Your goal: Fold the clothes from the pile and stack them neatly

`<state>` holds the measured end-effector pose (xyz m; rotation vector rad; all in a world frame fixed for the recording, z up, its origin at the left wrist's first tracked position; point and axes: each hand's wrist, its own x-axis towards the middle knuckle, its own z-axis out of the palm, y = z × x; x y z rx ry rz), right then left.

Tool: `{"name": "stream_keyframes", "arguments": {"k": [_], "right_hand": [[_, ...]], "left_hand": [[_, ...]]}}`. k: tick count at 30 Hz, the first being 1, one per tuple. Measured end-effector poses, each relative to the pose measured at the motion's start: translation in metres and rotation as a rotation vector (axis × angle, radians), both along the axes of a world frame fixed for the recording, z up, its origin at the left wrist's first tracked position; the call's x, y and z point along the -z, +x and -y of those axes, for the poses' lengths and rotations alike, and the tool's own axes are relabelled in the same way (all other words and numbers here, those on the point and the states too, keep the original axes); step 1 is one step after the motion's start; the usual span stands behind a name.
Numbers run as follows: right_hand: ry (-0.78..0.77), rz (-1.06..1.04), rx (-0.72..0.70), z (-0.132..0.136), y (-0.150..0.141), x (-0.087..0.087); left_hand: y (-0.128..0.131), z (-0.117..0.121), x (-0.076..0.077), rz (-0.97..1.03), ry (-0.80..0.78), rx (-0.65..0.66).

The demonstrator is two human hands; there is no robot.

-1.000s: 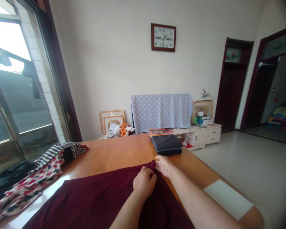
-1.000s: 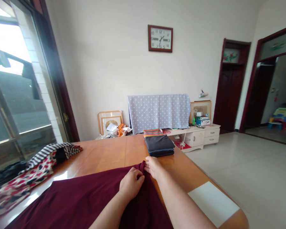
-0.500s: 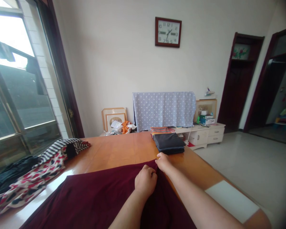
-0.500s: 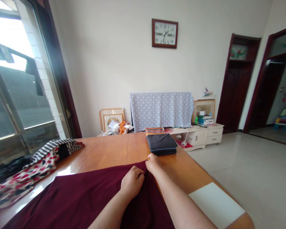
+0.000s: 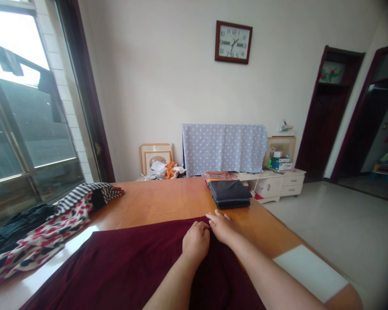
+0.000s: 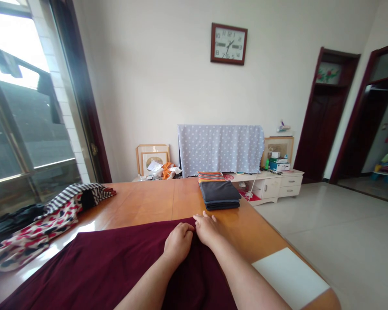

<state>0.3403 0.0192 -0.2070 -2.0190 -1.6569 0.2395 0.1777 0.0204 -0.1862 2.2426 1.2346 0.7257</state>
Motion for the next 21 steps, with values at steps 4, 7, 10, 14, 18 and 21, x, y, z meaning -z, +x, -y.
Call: {"name": "stream_keyframes", "arguments": {"k": [4, 7, 10, 14, 18, 21], "right_hand": [[0.088, -0.158, 0.079, 0.006, 0.006, -0.010], [0.145, -0.172, 0.120, 0.024, 0.000, -0.027], [0.151, -0.062, 0.030, 0.052, -0.023, -0.037], [0.065, 0.084, -0.152, 0.092, -0.059, -0.031], [-0.037, 0.135, -0.169, 0.113, -0.074, -0.017], [-0.056, 0.131, -0.152, 0.117, -0.074, -0.013]], "left_hand": [[-0.001, -0.011, 0.009, 0.247, -0.097, -0.043], [-0.001, -0.018, 0.014, 0.457, -0.225, -0.084], [0.000, -0.021, 0.017, 0.599, -0.280, -0.101], [0.000, -0.021, 0.018, 0.595, -0.269, -0.097], [0.000, -0.017, 0.015, 0.539, -0.267, -0.107], [0.000, -0.012, 0.008, 0.498, -0.244, -0.085]]}}
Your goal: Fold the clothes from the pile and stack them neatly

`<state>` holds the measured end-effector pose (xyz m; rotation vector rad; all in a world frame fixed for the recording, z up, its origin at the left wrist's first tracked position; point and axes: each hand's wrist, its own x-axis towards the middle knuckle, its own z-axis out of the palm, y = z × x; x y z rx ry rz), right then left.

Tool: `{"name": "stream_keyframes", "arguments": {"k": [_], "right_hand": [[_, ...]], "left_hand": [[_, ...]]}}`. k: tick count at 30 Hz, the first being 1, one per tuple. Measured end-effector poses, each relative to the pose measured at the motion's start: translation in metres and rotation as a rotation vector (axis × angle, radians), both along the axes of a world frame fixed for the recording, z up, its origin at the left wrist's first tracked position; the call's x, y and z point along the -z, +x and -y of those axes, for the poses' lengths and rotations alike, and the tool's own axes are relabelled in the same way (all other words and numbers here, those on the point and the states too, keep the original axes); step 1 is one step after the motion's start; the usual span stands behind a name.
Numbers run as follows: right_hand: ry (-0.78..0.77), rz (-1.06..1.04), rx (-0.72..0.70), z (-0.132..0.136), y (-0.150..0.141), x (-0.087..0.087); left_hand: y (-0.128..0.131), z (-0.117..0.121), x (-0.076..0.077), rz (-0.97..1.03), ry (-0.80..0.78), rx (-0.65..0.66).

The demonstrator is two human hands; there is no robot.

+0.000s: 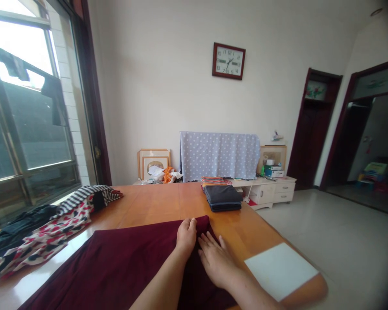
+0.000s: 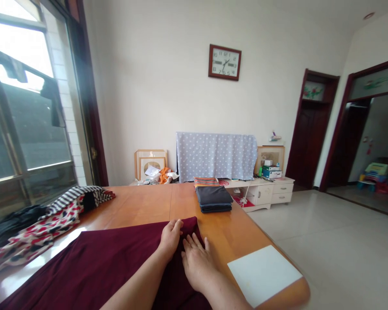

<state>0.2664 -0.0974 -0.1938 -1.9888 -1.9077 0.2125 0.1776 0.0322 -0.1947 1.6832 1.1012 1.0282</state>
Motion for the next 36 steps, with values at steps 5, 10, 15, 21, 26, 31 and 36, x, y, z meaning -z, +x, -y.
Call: {"name": "stream_keyframes", "arguments": {"k": [5, 10, 15, 21, 26, 31, 36], "right_hand": [[-0.011, 0.007, 0.002, 0.002, 0.001, 0.001], [-0.014, 0.045, -0.005, 0.003, 0.003, 0.008], [-0.021, 0.104, -0.003, 0.000, 0.007, 0.019], [-0.035, 0.135, 0.020, 0.001, 0.005, 0.016], [-0.018, 0.143, 0.094, 0.006, -0.009, 0.005], [-0.026, 0.112, 0.019, 0.024, -0.028, 0.006], [0.014, 0.025, 0.035, 0.031, -0.022, 0.005]], "left_hand": [[-0.014, 0.011, -0.014, -0.048, 0.049, -0.001], [-0.059, 0.024, -0.018, -0.101, 0.115, -0.057], [-0.124, 0.043, -0.017, -0.269, 0.270, -0.118], [-0.202, 0.058, -0.031, -0.456, 0.392, -0.167], [-0.254, 0.067, -0.037, -0.629, 0.357, -0.190], [-0.275, 0.081, -0.021, -0.846, 0.328, -0.184], [-0.276, 0.084, -0.012, -0.934, 0.298, -0.175]]}}
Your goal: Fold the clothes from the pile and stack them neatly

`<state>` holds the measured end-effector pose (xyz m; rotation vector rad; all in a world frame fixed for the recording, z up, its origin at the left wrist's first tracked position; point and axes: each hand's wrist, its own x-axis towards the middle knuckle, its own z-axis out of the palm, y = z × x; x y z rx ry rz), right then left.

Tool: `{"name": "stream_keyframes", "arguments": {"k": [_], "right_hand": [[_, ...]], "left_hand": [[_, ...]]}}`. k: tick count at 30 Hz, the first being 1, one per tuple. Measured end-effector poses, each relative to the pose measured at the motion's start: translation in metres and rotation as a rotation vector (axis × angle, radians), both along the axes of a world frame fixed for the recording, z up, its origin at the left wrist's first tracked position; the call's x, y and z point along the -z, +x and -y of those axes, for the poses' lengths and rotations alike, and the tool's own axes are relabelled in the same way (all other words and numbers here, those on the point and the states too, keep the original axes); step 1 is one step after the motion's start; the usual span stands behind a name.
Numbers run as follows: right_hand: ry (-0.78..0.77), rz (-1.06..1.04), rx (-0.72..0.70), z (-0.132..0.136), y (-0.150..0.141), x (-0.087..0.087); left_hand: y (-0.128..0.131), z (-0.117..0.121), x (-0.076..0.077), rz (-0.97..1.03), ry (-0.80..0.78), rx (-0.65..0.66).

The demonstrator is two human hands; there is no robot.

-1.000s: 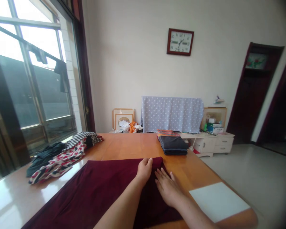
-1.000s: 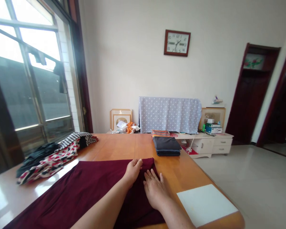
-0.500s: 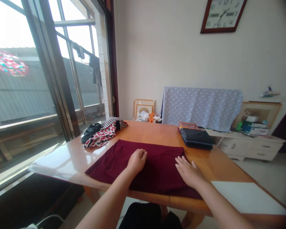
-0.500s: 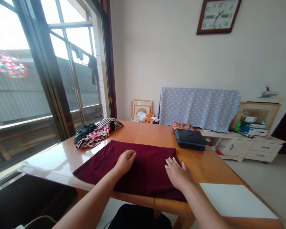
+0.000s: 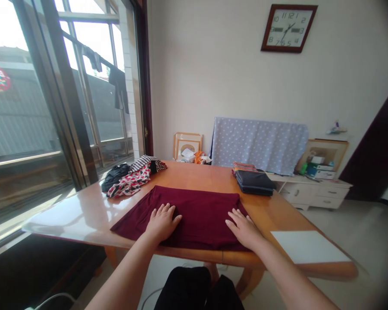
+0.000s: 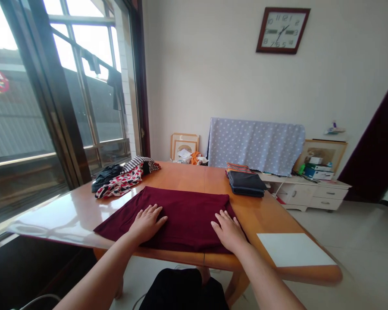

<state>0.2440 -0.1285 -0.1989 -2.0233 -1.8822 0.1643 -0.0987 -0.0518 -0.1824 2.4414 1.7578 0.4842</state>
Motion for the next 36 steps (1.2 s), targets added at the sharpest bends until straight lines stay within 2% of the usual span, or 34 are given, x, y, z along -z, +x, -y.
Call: {"name": "stream_keyframes", "arguments": {"k": [2, 5, 7, 9, 12, 15, 18, 20, 23, 26, 29, 31, 34, 36], "right_hand": [[0.073, -0.069, 0.068, 0.001, 0.013, -0.007], [0.122, -0.119, 0.259, 0.007, 0.041, -0.021], [0.073, -0.102, 0.381, 0.016, 0.058, -0.028], [-0.013, -0.080, 0.441, 0.024, 0.069, -0.031], [-0.105, -0.066, 0.421, 0.033, 0.073, -0.026], [-0.079, -0.113, 0.356, 0.032, 0.067, -0.018], [-0.019, -0.338, 0.294, 0.026, 0.057, -0.019], [0.016, -0.576, 0.240, 0.023, 0.048, -0.025], [0.020, -0.904, 0.126, 0.019, 0.033, -0.037], [-0.045, -1.094, 0.039, 0.013, 0.022, -0.042], [-0.130, -1.208, 0.017, -0.001, 0.025, -0.038], [-0.124, -1.260, 0.136, -0.016, 0.034, -0.033], [-0.071, -1.304, 0.438, -0.041, 0.053, -0.029], [-0.075, -1.321, 0.535, -0.058, 0.062, -0.028]], "left_hand": [[0.002, -0.001, -0.003, -0.011, 0.000, -0.007], [0.011, 0.002, -0.012, 0.007, 0.047, 0.013], [0.026, 0.008, -0.019, 0.057, 0.078, 0.069], [0.049, 0.018, -0.027, 0.126, 0.073, 0.145], [0.093, 0.034, -0.032, 0.253, 0.037, 0.311], [0.138, 0.047, -0.028, 0.372, -0.015, 0.474], [0.171, 0.055, -0.020, 0.438, -0.122, 0.571], [0.185, 0.056, -0.016, 0.472, -0.207, 0.561], [0.197, 0.052, -0.013, 0.502, -0.304, 0.476], [0.203, 0.044, -0.009, 0.529, -0.367, 0.389], [0.204, 0.037, -0.004, 0.579, -0.398, 0.318], [0.203, 0.035, -0.001, 0.620, -0.412, 0.296], [0.201, 0.035, 0.001, 0.717, -0.465, 0.294], [0.201, 0.035, 0.001, 0.808, -0.516, 0.313]]}}
